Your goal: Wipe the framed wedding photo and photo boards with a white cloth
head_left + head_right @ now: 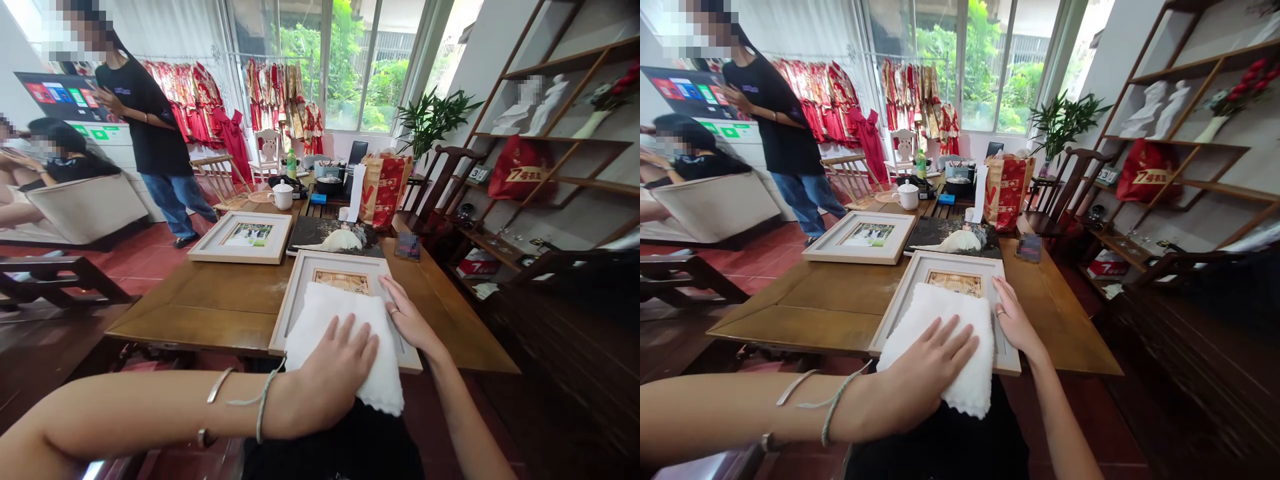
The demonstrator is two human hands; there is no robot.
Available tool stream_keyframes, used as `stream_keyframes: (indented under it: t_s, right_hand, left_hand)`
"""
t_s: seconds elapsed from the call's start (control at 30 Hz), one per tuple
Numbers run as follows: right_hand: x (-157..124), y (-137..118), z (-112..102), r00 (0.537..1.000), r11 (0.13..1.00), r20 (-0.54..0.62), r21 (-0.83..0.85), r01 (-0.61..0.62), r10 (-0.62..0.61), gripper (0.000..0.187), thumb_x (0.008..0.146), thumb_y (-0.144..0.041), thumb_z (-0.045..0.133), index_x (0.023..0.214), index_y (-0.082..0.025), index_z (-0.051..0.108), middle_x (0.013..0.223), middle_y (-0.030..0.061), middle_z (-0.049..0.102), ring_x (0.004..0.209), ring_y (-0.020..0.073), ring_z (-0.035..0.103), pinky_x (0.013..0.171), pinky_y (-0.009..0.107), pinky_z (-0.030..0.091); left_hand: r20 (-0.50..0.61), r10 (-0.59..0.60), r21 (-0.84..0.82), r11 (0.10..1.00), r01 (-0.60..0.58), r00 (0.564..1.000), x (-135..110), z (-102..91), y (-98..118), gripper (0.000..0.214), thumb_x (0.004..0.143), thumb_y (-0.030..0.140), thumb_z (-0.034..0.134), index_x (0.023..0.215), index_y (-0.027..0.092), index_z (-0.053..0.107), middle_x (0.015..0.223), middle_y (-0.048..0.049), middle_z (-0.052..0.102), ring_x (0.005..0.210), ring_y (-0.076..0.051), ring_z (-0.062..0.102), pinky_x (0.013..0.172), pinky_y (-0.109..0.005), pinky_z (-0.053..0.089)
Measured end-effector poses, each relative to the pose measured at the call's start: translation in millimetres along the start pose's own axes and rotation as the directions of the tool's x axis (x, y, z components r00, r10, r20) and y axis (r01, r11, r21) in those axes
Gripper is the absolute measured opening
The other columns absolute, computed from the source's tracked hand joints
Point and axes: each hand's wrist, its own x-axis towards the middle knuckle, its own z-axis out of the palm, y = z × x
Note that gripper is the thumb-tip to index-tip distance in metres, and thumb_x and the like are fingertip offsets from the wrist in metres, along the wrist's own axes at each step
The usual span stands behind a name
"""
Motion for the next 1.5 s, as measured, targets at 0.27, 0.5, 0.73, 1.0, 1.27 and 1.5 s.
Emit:
stream_keyframes:
  t_s: [0.27,0.5,0.73,1.0,1.27,1.5]
  right_hand:
    - [4,1,-5,1.000,1.000,-0.027,0.017,-0.006,0.006,0.057,0.083,-0.017,0.038,0.139,-0.027,0.039,0.151,0.0041,0.029,0.141,0.0217,0.022,0.117,0.045,0.013]
    - [4,1,-6,1.000,1.000,-0.019,0.016,-0.009,0.010,0.058,0.083,-0.017,0.038,0.140,-0.026,0.038,0.151,0.0047,0.030,0.142,0.0219,0.020,0.117,0.044,0.014]
    - [5,4,1,1.000,1.000,-0.018,0.024,0.000,0.001,0.058,0.082,-0.017,0.039,0.139,-0.027,0.038,0.151,0.0045,0.030,0.142,0.0216,0.020,0.117,0.045,0.013]
    - [5,3,5,0.999,1.000,-0.044,0.013,-0.017,0.018,0.057,0.082,-0.017,0.039,0.137,-0.027,0.041,0.150,0.0036,0.031,0.141,0.0209,0.024,0.117,0.043,0.013]
    - [1,-11,10,0.999,0.999,-0.031,0.014,-0.032,0.032,0.056,0.082,-0.018,0.039,0.138,-0.026,0.041,0.151,0.0050,0.030,0.142,0.0222,0.022,0.117,0.044,0.013]
    - [2,-9,15,0.999,0.999,-0.036,0.047,-0.015,0.016,0.056,0.082,-0.018,0.040,0.137,-0.027,0.041,0.150,0.0039,0.031,0.142,0.0222,0.021,0.117,0.045,0.012]
  left_hand:
    - [-0.086,-0.208,0.152,0.964,0.219,0.974,38,20.1,-64,0.061,0.079,-0.002,0.039,0.139,0.009,0.035,0.144,-0.0204,0.037,0.135,-0.035,0.030,0.103,-0.058,0.032]
    - [-0.231,-0.161,0.169,0.965,0.202,0.960,66,29.0,-129,0.069,0.075,-0.003,0.038,0.143,0.009,0.027,0.149,-0.0142,0.030,0.139,-0.030,0.021,0.110,-0.050,0.021]
    - [-0.099,-0.150,-0.077,0.987,0.143,0.984,66,23.4,-139,0.075,0.068,0.004,0.046,0.141,0.012,0.032,0.149,-0.0127,0.030,0.140,-0.029,0.019,0.109,-0.051,0.023]
    - [0.092,-0.098,-0.204,0.972,0.115,0.991,-3,1.5,-56,0.077,0.064,0.008,0.047,0.139,0.009,0.032,0.144,-0.0144,0.039,0.136,-0.028,0.029,0.109,-0.046,0.027]
    - [0.031,-0.178,-0.048,0.983,0.179,0.984,-21,9.2,-54,0.082,0.063,0.005,0.049,0.142,0.009,0.025,0.146,-0.0147,0.035,0.135,-0.030,0.029,0.109,-0.048,0.026]
    - [-0.179,-0.301,-0.002,0.952,0.306,0.937,27,29.6,-121,0.077,0.065,-0.006,0.040,0.139,0.007,0.028,0.145,-0.0189,0.034,0.138,-0.029,0.022,0.109,-0.050,0.024]
